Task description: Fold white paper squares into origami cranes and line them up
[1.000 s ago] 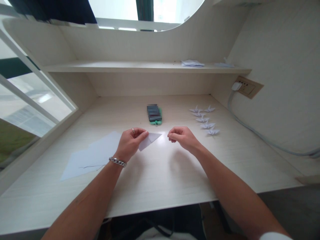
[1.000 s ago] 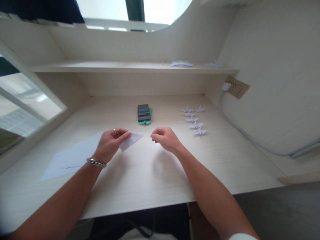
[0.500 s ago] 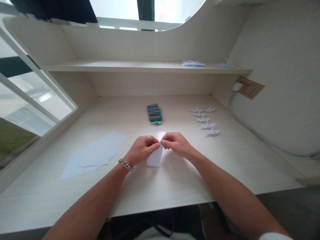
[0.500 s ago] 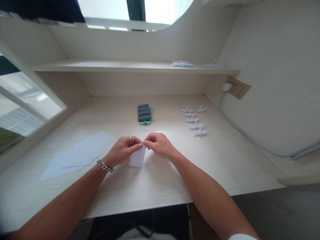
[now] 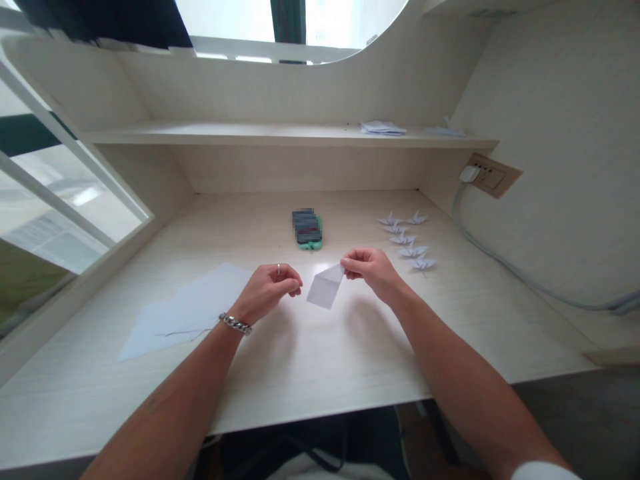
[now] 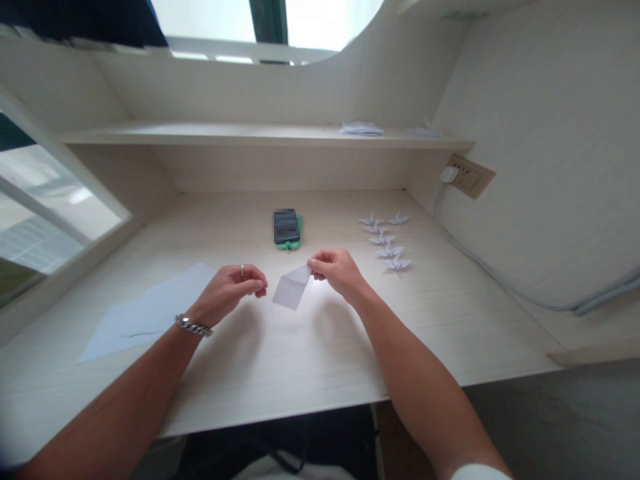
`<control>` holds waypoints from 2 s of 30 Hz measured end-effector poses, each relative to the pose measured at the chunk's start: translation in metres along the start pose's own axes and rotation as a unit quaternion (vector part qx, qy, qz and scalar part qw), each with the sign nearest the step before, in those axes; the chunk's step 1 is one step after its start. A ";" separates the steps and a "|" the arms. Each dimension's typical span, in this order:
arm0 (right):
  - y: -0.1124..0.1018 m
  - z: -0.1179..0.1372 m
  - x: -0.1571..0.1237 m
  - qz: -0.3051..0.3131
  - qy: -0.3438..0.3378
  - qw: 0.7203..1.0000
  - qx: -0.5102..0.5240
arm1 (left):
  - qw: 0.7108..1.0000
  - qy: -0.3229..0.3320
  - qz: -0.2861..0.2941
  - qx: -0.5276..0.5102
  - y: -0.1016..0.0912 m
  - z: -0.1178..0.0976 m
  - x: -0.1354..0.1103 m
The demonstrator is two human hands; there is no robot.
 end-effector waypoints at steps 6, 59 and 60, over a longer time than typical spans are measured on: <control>0.008 -0.004 0.000 0.017 -0.009 1.000 -0.017 | 1.000 0.010 0.008 0.006 0.014 0.007 0.001; 0.031 -0.018 -0.008 0.102 0.003 0.994 -0.026 | 0.996 0.012 -0.055 -0.075 0.015 0.010 0.000; 0.032 -0.018 -0.008 0.104 0.005 0.994 -0.021 | 0.995 0.011 -0.059 -0.084 0.015 0.010 0.000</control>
Point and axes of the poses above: each hand's wrist, its own x-axis towards the middle knuckle, its own y-axis out of the palm, z = x × y, the point moved 3 cm from there along x, towards the middle knuckle, and after that the axes turned 1 degree about -y, right-handed, at the moved point
